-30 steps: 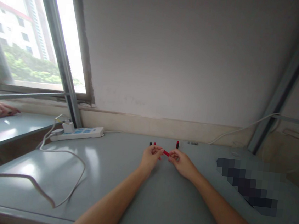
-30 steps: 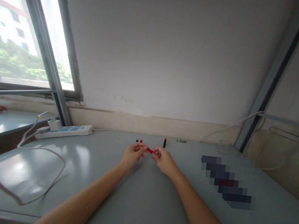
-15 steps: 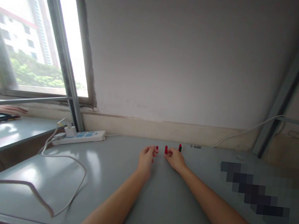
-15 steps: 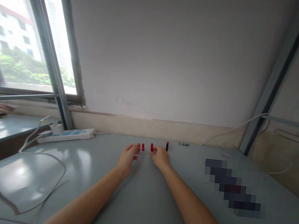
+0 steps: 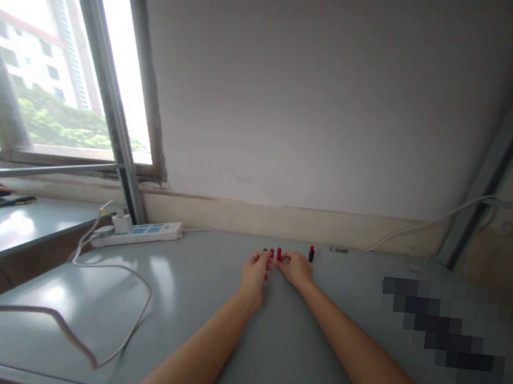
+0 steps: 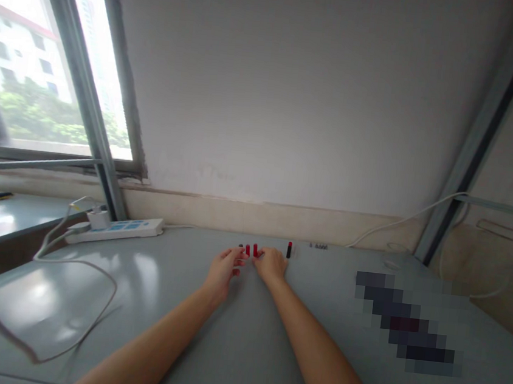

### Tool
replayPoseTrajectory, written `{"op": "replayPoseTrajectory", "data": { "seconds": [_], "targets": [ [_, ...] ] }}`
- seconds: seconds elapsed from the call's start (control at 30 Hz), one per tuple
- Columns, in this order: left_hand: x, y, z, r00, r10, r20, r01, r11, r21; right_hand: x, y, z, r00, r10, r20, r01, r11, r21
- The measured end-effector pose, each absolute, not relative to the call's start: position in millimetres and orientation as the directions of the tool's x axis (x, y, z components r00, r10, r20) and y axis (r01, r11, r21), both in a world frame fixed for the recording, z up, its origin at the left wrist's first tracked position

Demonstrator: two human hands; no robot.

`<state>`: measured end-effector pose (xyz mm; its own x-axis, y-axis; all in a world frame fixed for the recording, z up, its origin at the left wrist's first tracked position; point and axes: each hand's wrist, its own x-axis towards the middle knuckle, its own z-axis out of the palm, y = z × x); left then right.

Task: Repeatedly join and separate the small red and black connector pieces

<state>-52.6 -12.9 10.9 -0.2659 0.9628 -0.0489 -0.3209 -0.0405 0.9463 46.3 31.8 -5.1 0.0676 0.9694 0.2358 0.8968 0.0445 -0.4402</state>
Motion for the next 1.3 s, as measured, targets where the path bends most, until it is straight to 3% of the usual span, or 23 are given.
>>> {"op": "replayPoseTrajectory", "data": {
  "seconds": [0.17, 0.27, 0.43, 0.57, 0.7, 0.93, 1.13, 1.3],
  "targets": [
    [-54, -14, 12, -0.275, 0.960, -0.042, -0.303, -0.045, 0.952, 46, 29, -4, 0.050, 0.971, 0.234, 0.899, 0.058, -0.435],
    [-55, -12, 12, -0.283, 0.959, 0.012, -0.232, -0.080, 0.969, 53, 23, -2, -0.030, 0.957, 0.289, 0.919, 0.140, -0.369],
    [-49, -11, 5, -0.224, 0.905, 0.362, 0.102, -0.347, 0.932, 83, 5, 8, -0.125, 0.924, 0.361, 0.943, 0.223, -0.245],
    [-33, -13, -4, 0.050, 0.841, 0.538, 0.424, -0.506, 0.751, 112, -5, 9, -0.062, 0.951, 0.303, 0.953, 0.147, -0.265],
    [-11, -5, -8, 0.257, 0.840, 0.477, 0.630, -0.520, 0.577, 127, -6, 5, -0.009, 0.966, 0.258, 0.960, 0.080, -0.267],
    [11, 15, -5, 0.380, 0.863, 0.334, 0.800, -0.488, 0.350, 135, -1, -3, -0.062, 0.975, 0.216, 0.962, 0.116, -0.246],
    [16, 21, -2, 0.364, 0.873, 0.324, 0.858, -0.450, 0.248, 135, 1, -8, -0.076, 0.985, 0.157, 0.963, 0.113, -0.245],
    [18, 24, 3, 0.312, 0.879, 0.361, 0.869, -0.418, 0.266, 134, 0, -9, -0.073, 0.989, 0.129, 0.955, 0.106, -0.278]
  ]
}}
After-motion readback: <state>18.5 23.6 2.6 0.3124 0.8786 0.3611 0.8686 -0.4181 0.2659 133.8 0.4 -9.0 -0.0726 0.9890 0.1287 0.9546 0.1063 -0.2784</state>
